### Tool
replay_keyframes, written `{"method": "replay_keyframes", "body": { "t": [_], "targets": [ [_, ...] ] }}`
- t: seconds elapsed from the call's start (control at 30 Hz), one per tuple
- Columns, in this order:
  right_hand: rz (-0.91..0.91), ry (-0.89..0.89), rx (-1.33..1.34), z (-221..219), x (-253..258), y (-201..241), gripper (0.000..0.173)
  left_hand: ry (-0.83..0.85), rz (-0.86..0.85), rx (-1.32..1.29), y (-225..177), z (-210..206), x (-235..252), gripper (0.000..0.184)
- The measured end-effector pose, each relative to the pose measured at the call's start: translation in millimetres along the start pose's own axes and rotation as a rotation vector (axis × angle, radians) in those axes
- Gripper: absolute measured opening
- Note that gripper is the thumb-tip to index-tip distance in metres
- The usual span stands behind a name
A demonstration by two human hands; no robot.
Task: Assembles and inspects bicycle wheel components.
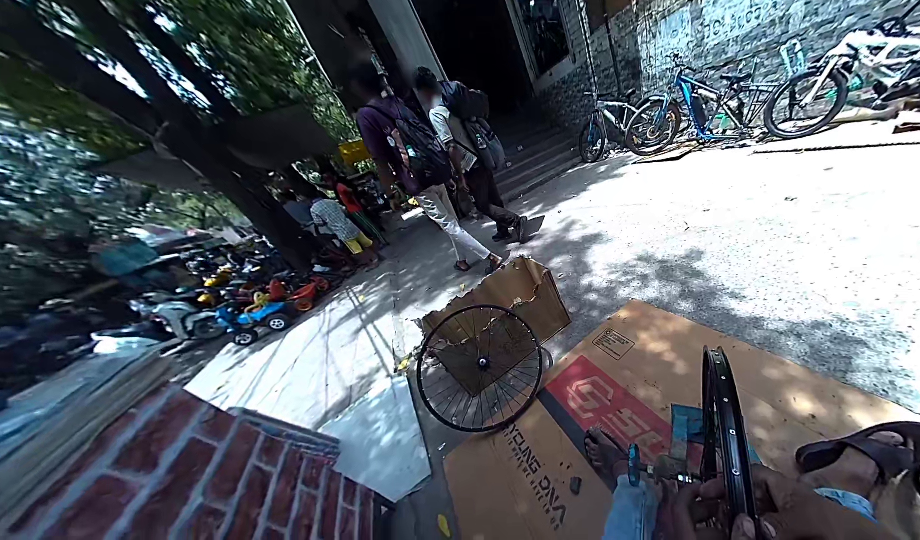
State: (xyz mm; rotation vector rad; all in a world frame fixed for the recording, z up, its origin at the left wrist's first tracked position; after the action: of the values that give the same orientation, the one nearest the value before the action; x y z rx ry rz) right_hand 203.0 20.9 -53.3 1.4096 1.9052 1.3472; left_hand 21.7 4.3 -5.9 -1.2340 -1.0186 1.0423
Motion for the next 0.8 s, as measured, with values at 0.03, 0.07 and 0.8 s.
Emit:
{"method": "replay_keyframes", "body": {
  "t": [0.03,0.07,0.8],
  "targets": [
    [0.029,-0.045,-0.051,-3,7,-2,0.036,-0.023,0.003,0.01,-2,4,3,0.055],
    [0.105,-0.157,-0.112,-10,11,-7,0.033,-0.043,0.012,0.021,-5,7,5,0.055],
    [0.128,-0.111,-0.431,-18,7,12,0.015,-0.159,-0.283,0.137,8,22,3,0.031]
  ]
}}
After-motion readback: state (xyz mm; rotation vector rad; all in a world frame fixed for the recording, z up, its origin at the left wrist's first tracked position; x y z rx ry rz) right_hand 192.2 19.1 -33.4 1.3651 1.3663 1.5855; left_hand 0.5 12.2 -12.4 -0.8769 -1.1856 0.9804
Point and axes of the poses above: each hand's wrist, its own x-axis towards the middle knuckle, its own z-axis out of the back of the hand, y = z × x, the point moved 2 cm from there along x, towards the middle knuckle, and after that the axes turned 6 degrees about -y, right-handed, at the moved point
